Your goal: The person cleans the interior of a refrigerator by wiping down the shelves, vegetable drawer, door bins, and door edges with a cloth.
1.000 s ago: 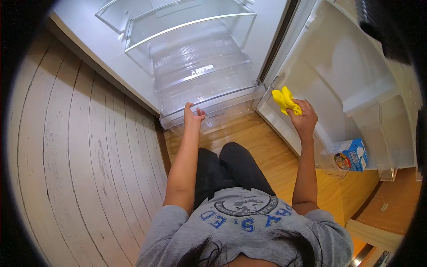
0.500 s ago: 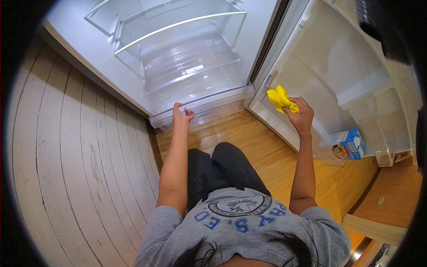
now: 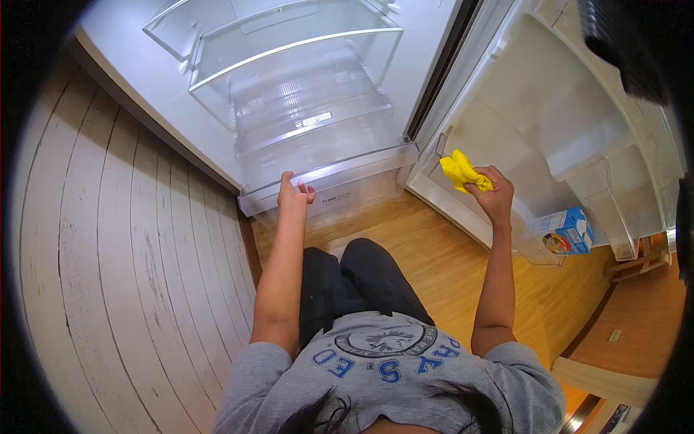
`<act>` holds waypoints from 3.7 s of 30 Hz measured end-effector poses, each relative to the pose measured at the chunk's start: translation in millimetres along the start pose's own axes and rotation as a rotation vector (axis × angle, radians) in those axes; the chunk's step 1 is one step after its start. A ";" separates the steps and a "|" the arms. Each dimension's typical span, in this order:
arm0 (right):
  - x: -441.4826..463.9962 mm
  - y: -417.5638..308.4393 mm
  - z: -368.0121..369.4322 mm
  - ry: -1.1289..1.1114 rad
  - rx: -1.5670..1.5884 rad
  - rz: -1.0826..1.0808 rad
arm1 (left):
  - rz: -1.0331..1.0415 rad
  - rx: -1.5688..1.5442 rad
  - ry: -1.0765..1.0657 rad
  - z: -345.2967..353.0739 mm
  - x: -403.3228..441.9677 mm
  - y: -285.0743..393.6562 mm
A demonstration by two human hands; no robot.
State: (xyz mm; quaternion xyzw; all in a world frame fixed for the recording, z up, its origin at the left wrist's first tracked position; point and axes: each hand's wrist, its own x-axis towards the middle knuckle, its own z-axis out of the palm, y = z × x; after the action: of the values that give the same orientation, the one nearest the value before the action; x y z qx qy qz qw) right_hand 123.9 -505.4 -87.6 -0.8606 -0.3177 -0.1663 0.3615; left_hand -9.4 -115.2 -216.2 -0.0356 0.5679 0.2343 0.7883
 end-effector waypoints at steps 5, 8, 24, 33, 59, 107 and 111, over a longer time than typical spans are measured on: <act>0.1 1.8 2.5 0.006 0.041 -0.004 | -0.040 0.005 0.036 -2.8 -9.2 3.3; -1.7 1.8 1.0 0.005 0.031 -0.001 | -0.061 0.030 0.012 -13.8 -5.0 2.2; 0.1 4.9 4.1 0.022 0.048 -0.053 | 0.045 0.006 0.100 -93.5 -58.9 -33.9; 0.6 6.6 2.3 -0.018 0.038 -0.108 | 0.117 0.064 -0.083 -149.5 -127.5 -33.3; -146.8 -184.2 347.3 -0.916 0.091 -1.473 | 0.182 0.087 -0.161 -240.4 -178.8 -33.6; 1.5 -189.8 253.3 -1.260 0.656 -0.767 | 0.016 -0.066 -0.720 -339.9 -59.3 -42.2; 9.8 -170.0 300.4 -1.387 0.096 -0.330 | 0.007 -0.087 -0.765 -335.3 -61.9 -38.9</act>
State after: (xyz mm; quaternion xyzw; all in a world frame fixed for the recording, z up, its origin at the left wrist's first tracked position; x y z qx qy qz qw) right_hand 34.7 -191.4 -200.0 -0.6920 -0.6075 0.3808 0.0838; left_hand -303.2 -278.1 -286.1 0.0228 0.2224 0.2575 0.9401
